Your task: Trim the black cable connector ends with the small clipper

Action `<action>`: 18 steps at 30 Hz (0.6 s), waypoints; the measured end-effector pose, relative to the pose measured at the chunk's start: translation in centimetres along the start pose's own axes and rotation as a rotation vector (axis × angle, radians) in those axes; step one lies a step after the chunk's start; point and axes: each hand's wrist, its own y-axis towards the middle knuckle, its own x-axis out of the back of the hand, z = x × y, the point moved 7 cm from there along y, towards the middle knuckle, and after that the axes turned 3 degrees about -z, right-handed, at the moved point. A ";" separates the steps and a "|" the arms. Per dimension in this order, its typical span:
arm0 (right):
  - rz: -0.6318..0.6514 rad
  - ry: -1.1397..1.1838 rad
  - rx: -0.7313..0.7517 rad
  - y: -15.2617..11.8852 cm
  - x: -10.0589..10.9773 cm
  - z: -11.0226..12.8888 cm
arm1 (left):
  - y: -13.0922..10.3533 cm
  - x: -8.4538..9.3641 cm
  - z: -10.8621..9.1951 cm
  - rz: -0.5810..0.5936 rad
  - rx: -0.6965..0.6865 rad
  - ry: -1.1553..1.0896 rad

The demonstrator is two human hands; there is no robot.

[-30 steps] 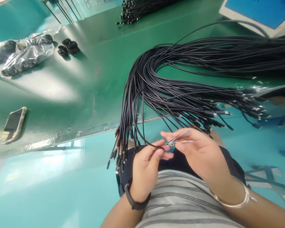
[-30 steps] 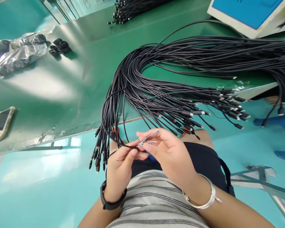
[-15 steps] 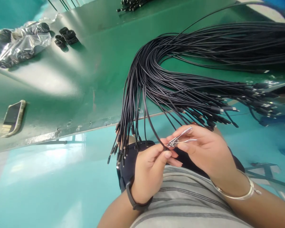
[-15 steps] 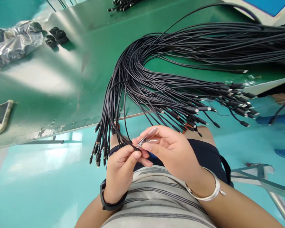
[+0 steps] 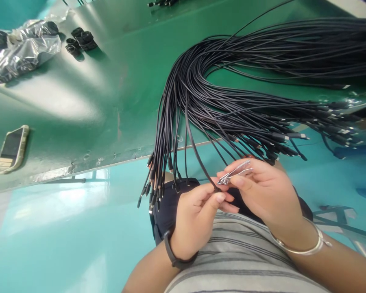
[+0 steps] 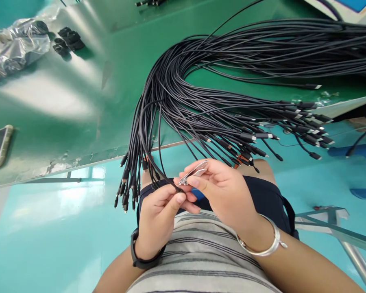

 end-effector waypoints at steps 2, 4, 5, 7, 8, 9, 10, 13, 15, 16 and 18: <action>0.004 0.066 -0.004 0.1 0.0 -0.5 | 0.1 -0.1 0.3 -0.037 0.043 -0.100; 0.018 0.113 -0.008 0.2 -0.1 -0.7 | 0.2 0.0 0.5 -0.108 0.086 -0.203; 0.021 0.127 -0.005 0.2 -0.1 -0.6 | 0.2 0.1 0.6 -0.146 0.106 -0.242; 0.017 0.139 0.012 0.2 -0.1 -0.4 | 0.2 0.2 0.8 -0.203 0.141 -0.290; 0.017 0.137 0.024 0.2 0.0 -0.2 | 0.1 0.3 0.9 -0.216 0.153 -0.306; 0.017 0.133 0.037 0.2 0.0 0.0 | 0.1 0.3 1.0 -0.223 0.156 -0.319; 0.022 0.130 0.045 0.2 0.0 0.2 | 0.2 0.4 1.0 -0.227 0.150 -0.327; 0.071 0.132 0.042 0.2 -0.2 0.4 | 0.2 0.7 0.7 -0.222 0.062 -0.273; 0.120 0.131 0.033 0.2 -0.5 0.5 | 0.2 1.0 0.4 -0.202 -0.029 -0.172; 0.135 0.126 0.035 0.2 -0.6 0.5 | 0.1 1.0 0.2 -0.180 -0.072 -0.119; 0.134 0.107 0.037 0.2 -0.6 0.5 | 0.0 0.8 -0.1 -0.125 -0.131 -0.029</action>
